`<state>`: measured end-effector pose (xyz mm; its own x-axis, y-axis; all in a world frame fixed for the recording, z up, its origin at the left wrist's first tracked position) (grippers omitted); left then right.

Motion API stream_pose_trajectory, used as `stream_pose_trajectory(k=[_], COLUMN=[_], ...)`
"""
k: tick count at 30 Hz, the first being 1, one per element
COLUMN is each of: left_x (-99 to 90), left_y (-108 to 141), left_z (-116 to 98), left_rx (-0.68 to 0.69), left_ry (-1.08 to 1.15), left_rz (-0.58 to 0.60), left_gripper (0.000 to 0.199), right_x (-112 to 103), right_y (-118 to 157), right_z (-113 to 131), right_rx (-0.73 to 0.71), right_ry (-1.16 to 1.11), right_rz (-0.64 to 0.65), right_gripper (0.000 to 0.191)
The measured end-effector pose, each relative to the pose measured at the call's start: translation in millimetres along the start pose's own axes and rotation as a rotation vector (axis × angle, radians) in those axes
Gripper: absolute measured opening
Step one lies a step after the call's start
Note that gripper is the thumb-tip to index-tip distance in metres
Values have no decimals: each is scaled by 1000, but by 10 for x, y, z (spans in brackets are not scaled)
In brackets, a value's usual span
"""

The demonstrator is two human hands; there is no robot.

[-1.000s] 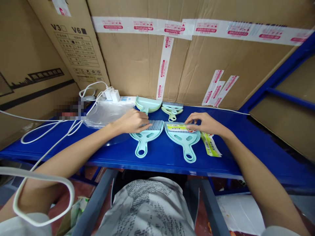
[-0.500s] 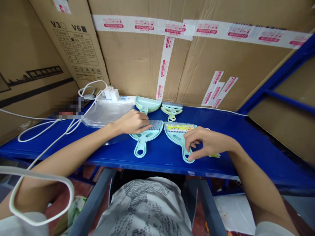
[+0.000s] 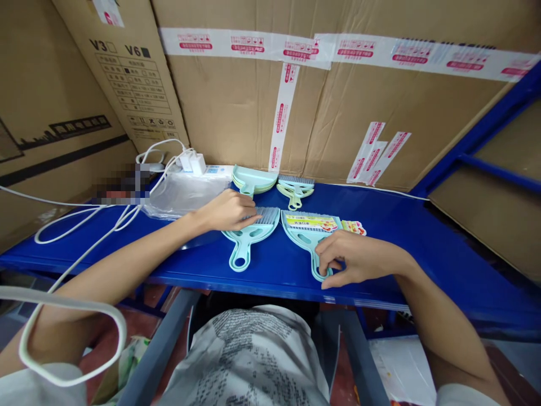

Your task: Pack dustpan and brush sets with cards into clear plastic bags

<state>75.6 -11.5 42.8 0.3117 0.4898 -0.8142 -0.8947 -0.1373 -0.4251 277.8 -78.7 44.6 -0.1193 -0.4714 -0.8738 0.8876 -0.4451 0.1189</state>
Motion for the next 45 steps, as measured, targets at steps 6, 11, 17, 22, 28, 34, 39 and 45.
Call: stream_pose_trajectory(k=[6, 11, 17, 22, 28, 34, 39, 45], left_x=[-8, -6, -18, -32, -89, -231, -238, -271], left_y=[19, 20, 18, 31, 48, 104, 251, 316], left_z=[14, 12, -5, 23, 114, 433, 732, 825], left_rx=[-12, -7, 14, 5, -64, -420, -691, -687], left_ry=[-23, -36, -51, -35, -3, 457, 758, 697], left_rz=[-1, 13, -7, -29, -46, -226, -440, -426], left_gripper=[48, 48, 49, 48, 51, 42, 34, 30], right_x=[-763, -847, -614, -688, -962, -1263, -1128, -648], right_y=[418, 657, 585, 650, 949, 1152, 284, -979], right_z=[-755, -1559, -1890, -1903, -1738, -1330, -959, -813], right_rx=[406, 621, 628, 641, 653, 488, 366, 362], right_ry=[-1, 46, -174, -200, -229, -419, -542, -628], right_rz=[-432, -337, -177, -213, -393, -800, -723, -474], right_gripper=[47, 56, 69, 59, 53, 42, 33, 26])
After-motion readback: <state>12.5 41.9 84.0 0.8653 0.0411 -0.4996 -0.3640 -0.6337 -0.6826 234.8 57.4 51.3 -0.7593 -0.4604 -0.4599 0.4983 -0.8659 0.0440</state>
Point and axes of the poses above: each hand's wrist, its own y-axis away from the middle knuckle, its own x-axis out of the palm, z = x × y, the point moved 8 cm from there along -y, towards the middle knuckle, and after that the axes turned 6 degrees about x, right-handed, at the moved point
